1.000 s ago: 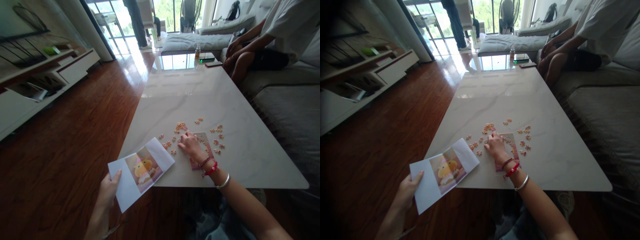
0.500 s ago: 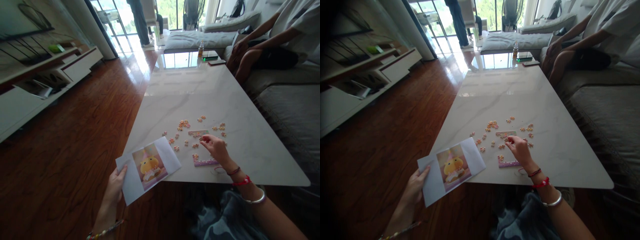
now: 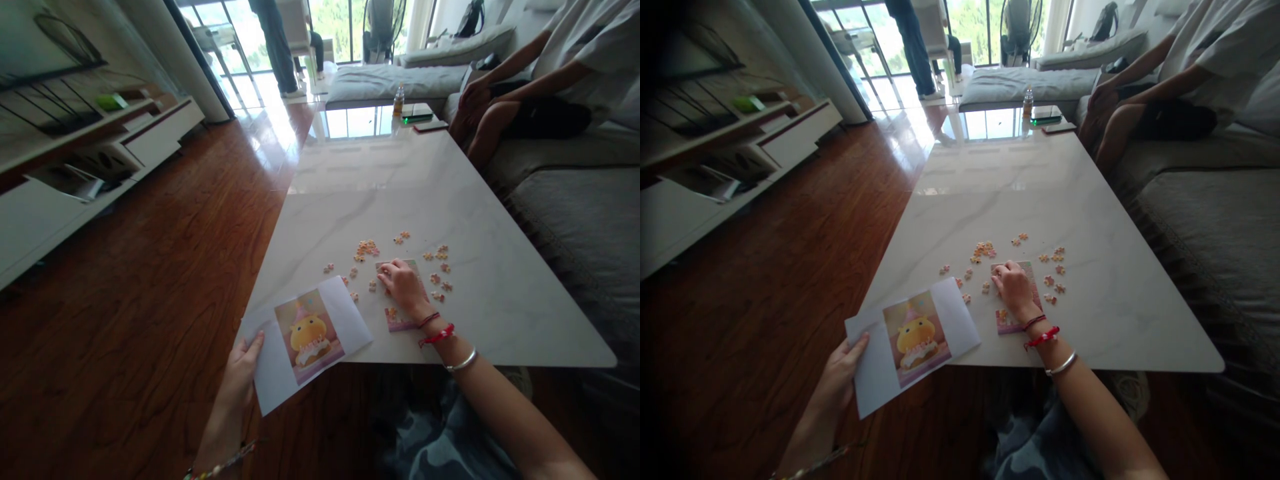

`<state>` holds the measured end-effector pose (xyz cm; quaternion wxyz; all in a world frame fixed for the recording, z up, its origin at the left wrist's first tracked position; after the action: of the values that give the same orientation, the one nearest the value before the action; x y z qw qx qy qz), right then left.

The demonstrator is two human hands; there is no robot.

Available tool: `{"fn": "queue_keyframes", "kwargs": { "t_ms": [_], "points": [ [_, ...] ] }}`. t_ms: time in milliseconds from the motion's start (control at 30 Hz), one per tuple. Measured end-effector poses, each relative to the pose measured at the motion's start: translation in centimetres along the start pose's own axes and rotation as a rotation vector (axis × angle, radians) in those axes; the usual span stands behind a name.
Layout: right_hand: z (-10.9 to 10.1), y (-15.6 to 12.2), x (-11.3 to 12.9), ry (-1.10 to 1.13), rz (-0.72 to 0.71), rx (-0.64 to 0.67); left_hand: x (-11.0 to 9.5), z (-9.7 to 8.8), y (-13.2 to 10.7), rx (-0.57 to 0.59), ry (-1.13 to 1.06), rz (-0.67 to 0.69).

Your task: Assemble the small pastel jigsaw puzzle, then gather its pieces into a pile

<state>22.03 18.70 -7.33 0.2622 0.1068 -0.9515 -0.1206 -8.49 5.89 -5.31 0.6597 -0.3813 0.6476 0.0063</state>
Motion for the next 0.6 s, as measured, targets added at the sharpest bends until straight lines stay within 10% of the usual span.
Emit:
{"fn": "queue_keyframes", "kwargs": {
  "t_ms": [600],
  "points": [
    [-1.5, 2.1, -0.1, 0.096, -0.498, 0.324, 0.6, -0.9, 1.3, -0.022, 0.136, 0.08]
  ]
}}
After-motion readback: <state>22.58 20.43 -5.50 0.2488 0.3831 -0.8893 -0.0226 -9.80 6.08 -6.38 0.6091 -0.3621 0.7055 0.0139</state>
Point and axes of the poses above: each hand's wrist, its own y-axis towards the middle knuckle, its own z-axis out of the palm, x = y × z, the point moved 4 cm from there along y, towards the middle knuckle, and after that the axes turned 2 degrees about -x, right-handed, at the moved point
